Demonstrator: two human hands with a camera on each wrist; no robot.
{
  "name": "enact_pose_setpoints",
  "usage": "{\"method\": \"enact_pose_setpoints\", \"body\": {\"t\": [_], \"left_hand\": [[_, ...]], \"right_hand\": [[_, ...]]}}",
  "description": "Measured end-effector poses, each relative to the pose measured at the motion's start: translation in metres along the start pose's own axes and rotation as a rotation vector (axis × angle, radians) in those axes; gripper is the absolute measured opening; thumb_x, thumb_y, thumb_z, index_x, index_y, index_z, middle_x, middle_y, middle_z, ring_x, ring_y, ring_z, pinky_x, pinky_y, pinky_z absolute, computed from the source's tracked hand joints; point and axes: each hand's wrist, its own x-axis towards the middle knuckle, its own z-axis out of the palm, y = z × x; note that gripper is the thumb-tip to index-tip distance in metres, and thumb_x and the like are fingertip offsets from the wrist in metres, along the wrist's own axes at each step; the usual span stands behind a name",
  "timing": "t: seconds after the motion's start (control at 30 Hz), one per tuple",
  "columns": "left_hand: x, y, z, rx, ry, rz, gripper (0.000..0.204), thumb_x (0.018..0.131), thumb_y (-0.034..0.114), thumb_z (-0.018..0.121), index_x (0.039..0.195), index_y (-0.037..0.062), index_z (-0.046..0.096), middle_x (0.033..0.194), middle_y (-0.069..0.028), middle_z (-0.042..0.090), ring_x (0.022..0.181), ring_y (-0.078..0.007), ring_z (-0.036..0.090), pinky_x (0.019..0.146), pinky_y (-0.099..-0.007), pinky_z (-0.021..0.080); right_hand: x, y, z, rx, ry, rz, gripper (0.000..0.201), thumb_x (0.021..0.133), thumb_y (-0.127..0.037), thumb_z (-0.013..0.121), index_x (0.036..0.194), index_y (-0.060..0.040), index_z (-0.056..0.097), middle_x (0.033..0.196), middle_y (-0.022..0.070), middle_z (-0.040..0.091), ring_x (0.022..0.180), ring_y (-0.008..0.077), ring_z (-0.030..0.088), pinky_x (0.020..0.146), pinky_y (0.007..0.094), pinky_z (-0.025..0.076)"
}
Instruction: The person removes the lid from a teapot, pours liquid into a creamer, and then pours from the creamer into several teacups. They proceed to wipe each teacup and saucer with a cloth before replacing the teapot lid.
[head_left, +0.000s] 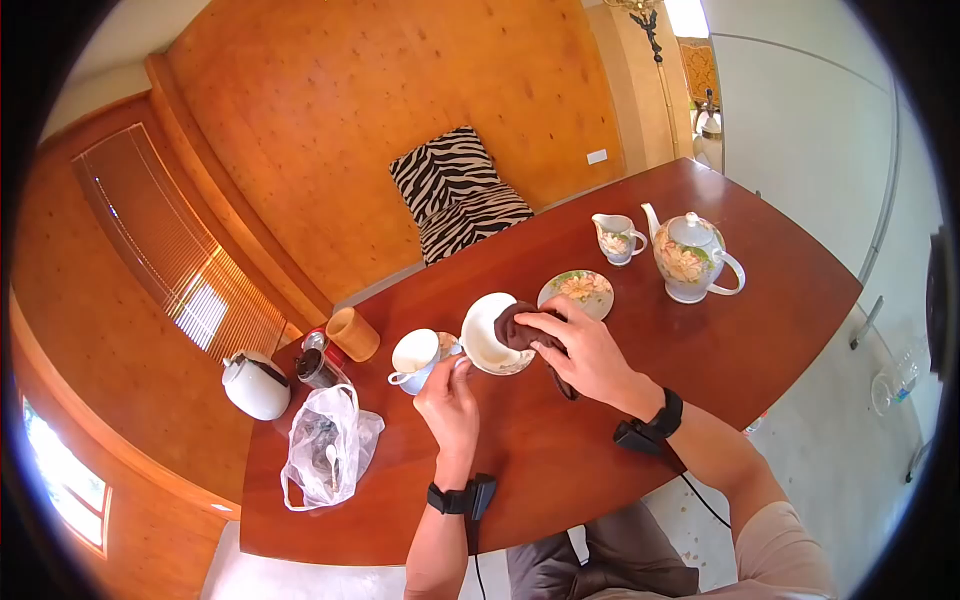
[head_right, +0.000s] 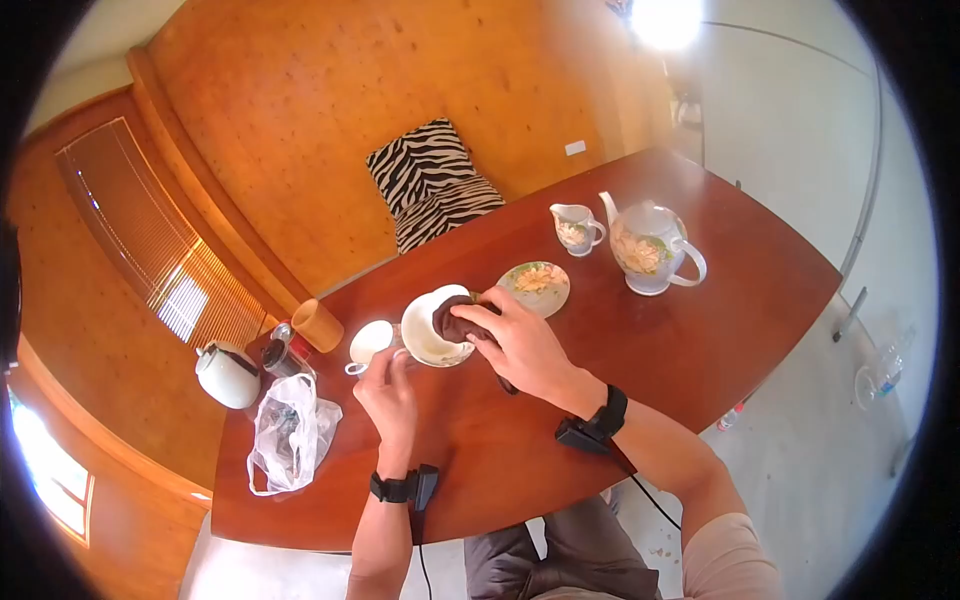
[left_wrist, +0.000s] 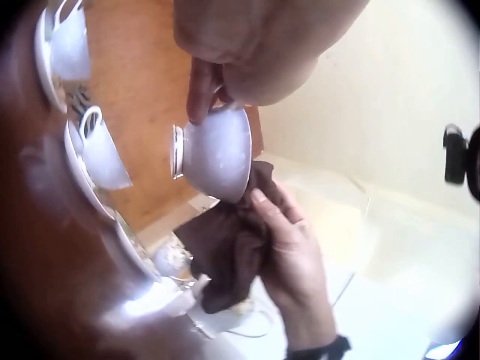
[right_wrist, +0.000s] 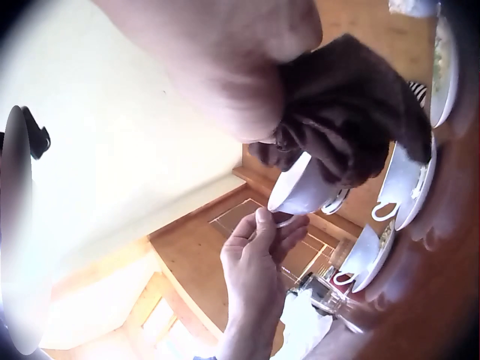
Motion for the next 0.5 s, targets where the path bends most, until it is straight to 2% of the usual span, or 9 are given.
{"method": "enact_pose_setpoints", "body": {"t": [0.03,0.07,0.13,0.2,0.27,0.33,0.43,0.47,0.5], "left_hand": [[0.000,0.001,-0.002,0.156,-0.029,0.147,0.011,0.091,-0.006,0.063,0.101,-0.0050,0.067,0.089,-0.0157,0.073,0.077,-0.0299,0.073,0.070,-0.0349,0.059],[-0.001,0.002,0.000,0.154,-0.026,0.146,0.011,0.091,-0.006,0.063,0.101,-0.0050,0.067,0.089,-0.0157,0.073,0.077,-0.0299,0.073,0.070,-0.0349,0.059],[-0.004,0.008,0.007,0.124,-0.028,0.349,0.020,0.084,-0.010,0.064,0.102,-0.0021,0.068,0.092,-0.0169,0.072,0.079,-0.0340,0.071,0.071,-0.0370,0.059],[-0.004,0.012,0.008,0.158,-0.064,0.405,0.024,0.082,-0.012,0.064,0.104,-0.0015,0.067,0.092,-0.0161,0.072,0.080,-0.0327,0.072,0.071,-0.0384,0.059],[-0.004,-0.001,0.006,0.148,-0.099,0.333,0.025,0.082,-0.012,0.064,0.105,-0.0016,0.068,0.092,-0.0159,0.072,0.081,-0.0325,0.072,0.071,-0.0378,0.059],[0.000,-0.007,0.003,0.147,-0.057,0.272,0.017,0.086,-0.010,0.064,0.101,-0.0026,0.067,0.090,-0.0158,0.073,0.077,-0.0275,0.074,0.069,-0.0358,0.059],[0.007,-0.018,0.001,-0.308,0.043,-0.242,0.012,0.101,0.001,0.056,0.097,-0.0068,0.064,0.083,-0.0101,0.072,0.070,-0.0175,0.072,0.065,-0.0313,0.061],[0.005,-0.021,0.004,-0.311,0.042,-0.239,0.012,0.101,0.001,0.056,0.097,-0.0068,0.064,0.083,-0.0101,0.072,0.070,-0.0175,0.072,0.065,-0.0313,0.061],[0.003,-0.023,0.008,-0.474,0.014,-0.292,0.013,0.102,0.003,0.056,0.098,-0.0070,0.064,0.082,-0.0100,0.071,0.070,-0.0181,0.072,0.065,-0.0309,0.061]], "right_hand": [[0.000,-0.003,-0.001,-0.001,0.001,0.002,0.035,0.087,-0.004,0.068,0.121,-0.0091,0.065,0.112,0.0129,0.058,0.097,0.0344,0.062,0.081,0.0420,0.053],[0.000,-0.009,-0.003,-0.077,-0.036,-0.073,0.036,0.084,-0.004,0.070,0.119,-0.0095,0.066,0.111,0.0125,0.057,0.097,0.0339,0.062,0.081,0.0421,0.053],[-0.005,-0.007,0.001,-0.154,-0.074,-0.147,0.036,0.081,-0.004,0.071,0.117,-0.0100,0.067,0.110,0.0120,0.057,0.098,0.0335,0.062,0.081,0.0423,0.053],[-0.016,0.009,0.016,-0.294,-0.256,-0.246,0.035,0.077,-0.004,0.072,0.111,-0.0104,0.068,0.107,0.0111,0.056,0.096,0.0333,0.062,0.080,0.0428,0.054],[-0.010,0.009,0.003,-0.294,-0.275,-0.273,0.034,0.077,-0.002,0.070,0.109,-0.0103,0.067,0.104,0.0114,0.056,0.094,0.0328,0.063,0.079,0.0435,0.053],[-0.003,0.008,-0.005,-0.328,-0.116,-0.059,0.031,0.079,-0.003,0.070,0.109,-0.0099,0.067,0.102,0.0122,0.057,0.092,0.0312,0.063,0.080,0.0435,0.053],[0.005,0.016,-0.009,-0.044,0.045,0.123,0.028,0.089,-0.006,0.067,0.116,-0.0054,0.065,0.105,0.0164,0.062,0.097,0.0331,0.064,0.086,0.0408,0.052],[0.004,0.025,-0.005,0.119,0.125,0.228,0.028,0.092,-0.008,0.066,0.120,-0.0032,0.064,0.108,0.0175,0.064,0.100,0.0328,0.065,0.089,0.0393,0.051],[-0.003,0.037,0.006,0.249,0.040,0.313,0.035,0.098,-0.012,0.064,0.129,0.0022,0.058,0.122,0.0151,0.066,0.111,0.0233,0.064,0.096,0.0337,0.049]]}}
